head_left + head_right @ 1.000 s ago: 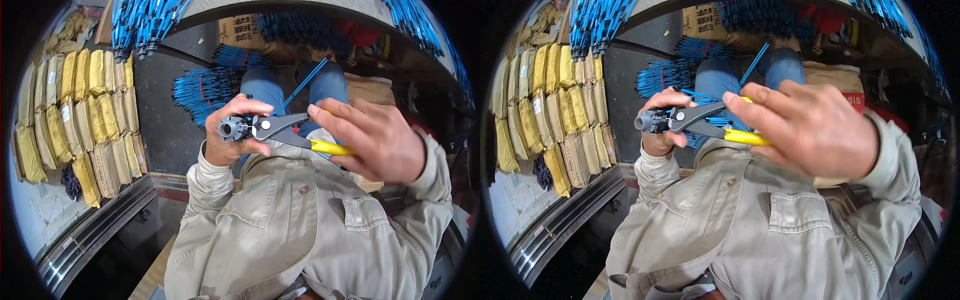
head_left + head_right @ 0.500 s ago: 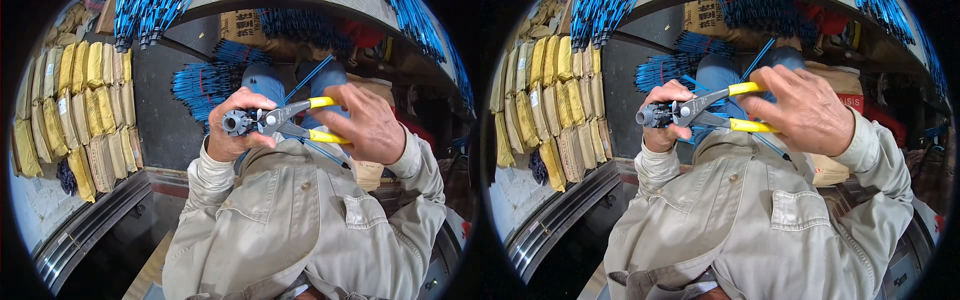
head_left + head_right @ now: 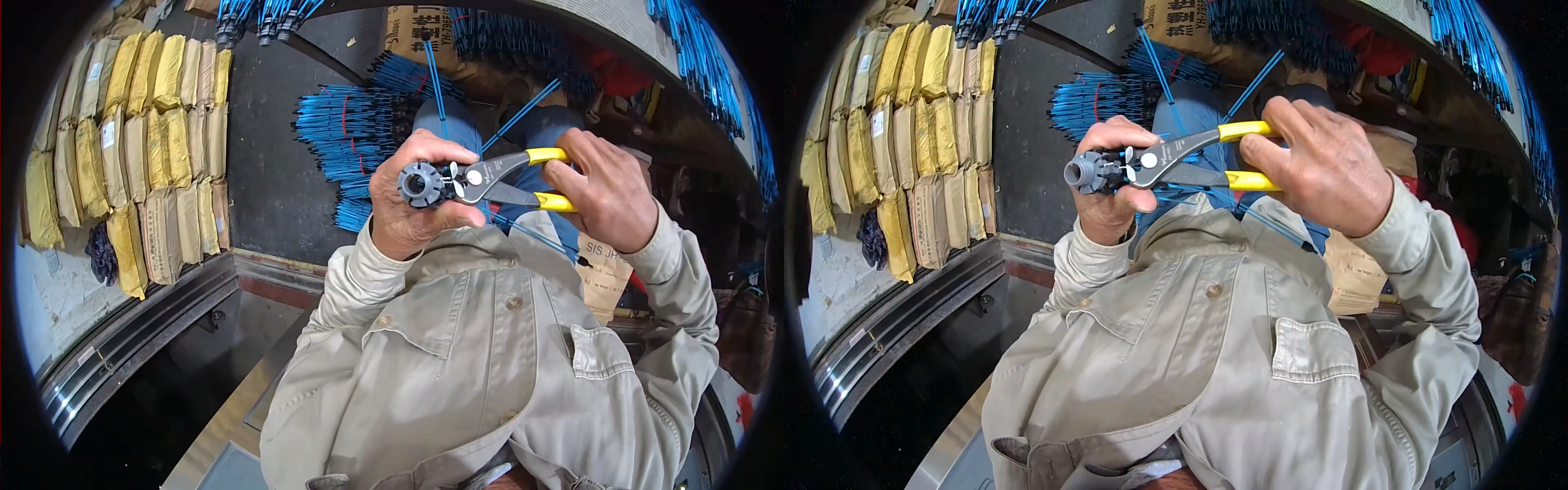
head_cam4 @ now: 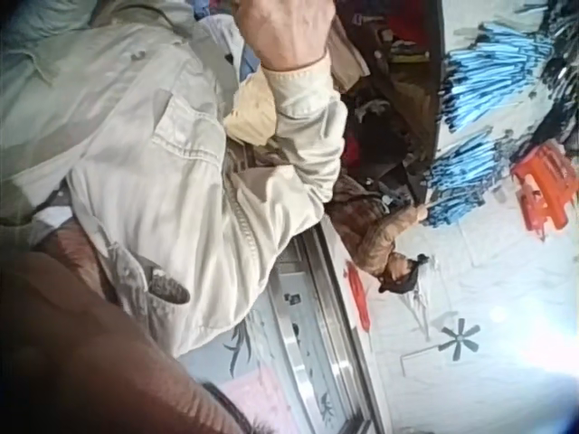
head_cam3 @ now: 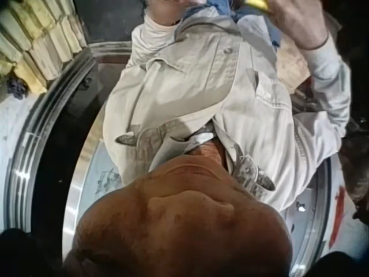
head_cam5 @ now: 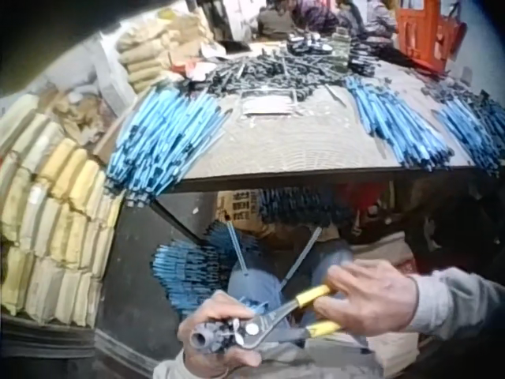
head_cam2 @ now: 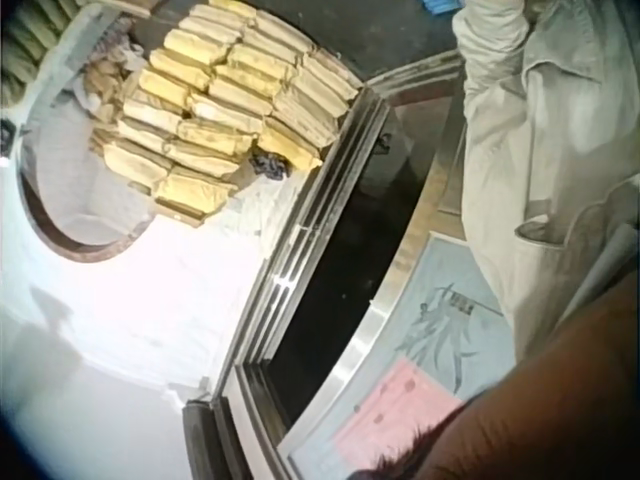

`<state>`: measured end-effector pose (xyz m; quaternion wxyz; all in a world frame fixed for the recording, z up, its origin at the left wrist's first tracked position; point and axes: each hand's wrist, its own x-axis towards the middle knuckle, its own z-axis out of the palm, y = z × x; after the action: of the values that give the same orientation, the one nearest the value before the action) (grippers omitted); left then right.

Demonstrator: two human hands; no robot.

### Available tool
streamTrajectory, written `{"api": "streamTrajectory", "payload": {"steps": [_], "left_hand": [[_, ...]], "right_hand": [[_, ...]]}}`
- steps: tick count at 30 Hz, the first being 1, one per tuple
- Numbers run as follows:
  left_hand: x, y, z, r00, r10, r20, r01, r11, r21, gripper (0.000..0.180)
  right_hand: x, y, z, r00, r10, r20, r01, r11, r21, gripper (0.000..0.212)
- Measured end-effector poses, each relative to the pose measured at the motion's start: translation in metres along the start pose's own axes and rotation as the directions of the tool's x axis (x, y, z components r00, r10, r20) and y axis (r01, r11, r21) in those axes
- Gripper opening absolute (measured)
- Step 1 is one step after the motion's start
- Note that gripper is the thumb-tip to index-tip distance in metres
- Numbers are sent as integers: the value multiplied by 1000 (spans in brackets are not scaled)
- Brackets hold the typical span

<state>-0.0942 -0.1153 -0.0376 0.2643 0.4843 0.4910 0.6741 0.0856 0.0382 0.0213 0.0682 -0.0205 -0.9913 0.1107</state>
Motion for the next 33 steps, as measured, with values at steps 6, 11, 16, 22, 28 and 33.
{"api": "streamTrajectory", "payload": {"steps": [6,11,16,22,28,33], "left_hand": [[5,4,1,1000,-2,-28,2,1000,5,51],[8,7,5,999,-40,-29,40,999,14,49],[11,16,11,993,-74,-87,80,994,73,47],[11,9,7,998,-47,-46,48,999,15,51],[9,-1,1,992,-106,62,115,979,-168,55],[8,-6,-2,996,-59,65,65,993,-103,54]], "right_hand": [[3,12,-1,999,-47,-21,45,996,-71,31],[2,17,-9,994,-91,-61,79,980,-184,29],[-2,21,-5,994,-83,-77,67,978,-197,26],[-5,21,-8,998,-37,42,29,983,184,25],[0,25,-28,917,-42,397,-342,431,835,24],[3,23,-30,920,-48,390,-308,525,793,22]]}}
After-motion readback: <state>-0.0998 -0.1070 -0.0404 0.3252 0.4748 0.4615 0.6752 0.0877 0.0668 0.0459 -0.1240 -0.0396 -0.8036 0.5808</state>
